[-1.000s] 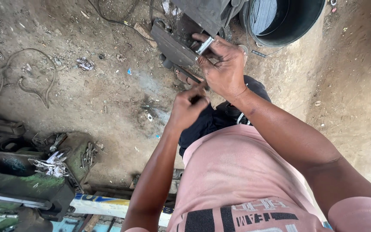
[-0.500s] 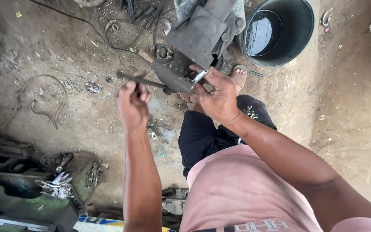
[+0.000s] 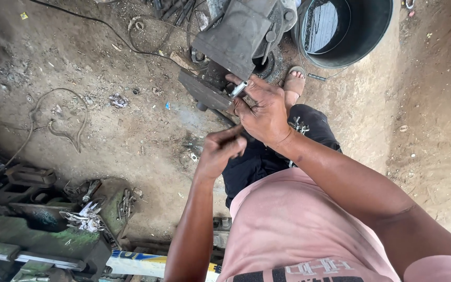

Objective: The person uses a metal file to smooth a cylindrical metal part, then walks to a grinding machine to further refine the part's surface. They inspect the part and use a pipe wrench to adjust a component on the machinery.

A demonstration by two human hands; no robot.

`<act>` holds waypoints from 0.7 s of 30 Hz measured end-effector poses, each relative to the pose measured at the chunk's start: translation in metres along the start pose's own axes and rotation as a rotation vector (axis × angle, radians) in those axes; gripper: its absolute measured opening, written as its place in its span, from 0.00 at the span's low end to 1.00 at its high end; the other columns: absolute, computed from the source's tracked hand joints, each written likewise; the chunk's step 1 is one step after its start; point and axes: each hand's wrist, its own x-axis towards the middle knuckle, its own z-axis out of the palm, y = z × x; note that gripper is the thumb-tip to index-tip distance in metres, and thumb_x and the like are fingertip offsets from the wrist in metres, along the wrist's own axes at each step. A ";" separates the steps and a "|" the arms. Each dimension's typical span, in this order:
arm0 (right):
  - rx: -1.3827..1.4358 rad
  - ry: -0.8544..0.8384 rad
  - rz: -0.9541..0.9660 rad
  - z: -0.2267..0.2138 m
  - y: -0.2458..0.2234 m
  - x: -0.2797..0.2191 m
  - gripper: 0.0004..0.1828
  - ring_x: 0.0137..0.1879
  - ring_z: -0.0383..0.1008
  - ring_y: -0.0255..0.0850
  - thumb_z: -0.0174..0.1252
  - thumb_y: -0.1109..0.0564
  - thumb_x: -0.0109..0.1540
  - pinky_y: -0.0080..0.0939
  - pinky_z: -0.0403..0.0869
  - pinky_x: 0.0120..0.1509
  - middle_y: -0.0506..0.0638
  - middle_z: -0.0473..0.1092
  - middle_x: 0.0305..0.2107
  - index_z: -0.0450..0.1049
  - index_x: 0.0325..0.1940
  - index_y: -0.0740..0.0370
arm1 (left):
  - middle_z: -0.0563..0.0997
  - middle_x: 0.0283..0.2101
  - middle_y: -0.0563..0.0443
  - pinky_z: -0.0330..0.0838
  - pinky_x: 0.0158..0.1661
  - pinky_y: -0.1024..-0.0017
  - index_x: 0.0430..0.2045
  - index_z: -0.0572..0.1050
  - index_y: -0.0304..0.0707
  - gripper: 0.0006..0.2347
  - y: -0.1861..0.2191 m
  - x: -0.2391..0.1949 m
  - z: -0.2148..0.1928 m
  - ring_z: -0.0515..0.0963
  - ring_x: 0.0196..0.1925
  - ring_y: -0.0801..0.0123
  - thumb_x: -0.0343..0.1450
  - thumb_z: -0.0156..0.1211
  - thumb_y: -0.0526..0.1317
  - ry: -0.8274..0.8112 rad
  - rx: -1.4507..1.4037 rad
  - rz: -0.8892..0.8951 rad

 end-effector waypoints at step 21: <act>-0.041 -0.011 -0.010 0.002 -0.005 0.003 0.20 0.38 0.81 0.51 0.63 0.71 0.62 0.45 0.77 0.46 0.58 0.77 0.34 0.80 0.57 0.61 | 0.76 0.19 0.43 0.68 0.18 0.72 0.32 0.81 0.27 0.07 -0.123 0.058 -0.086 0.71 0.15 0.71 0.70 0.62 0.35 0.481 -0.085 -0.204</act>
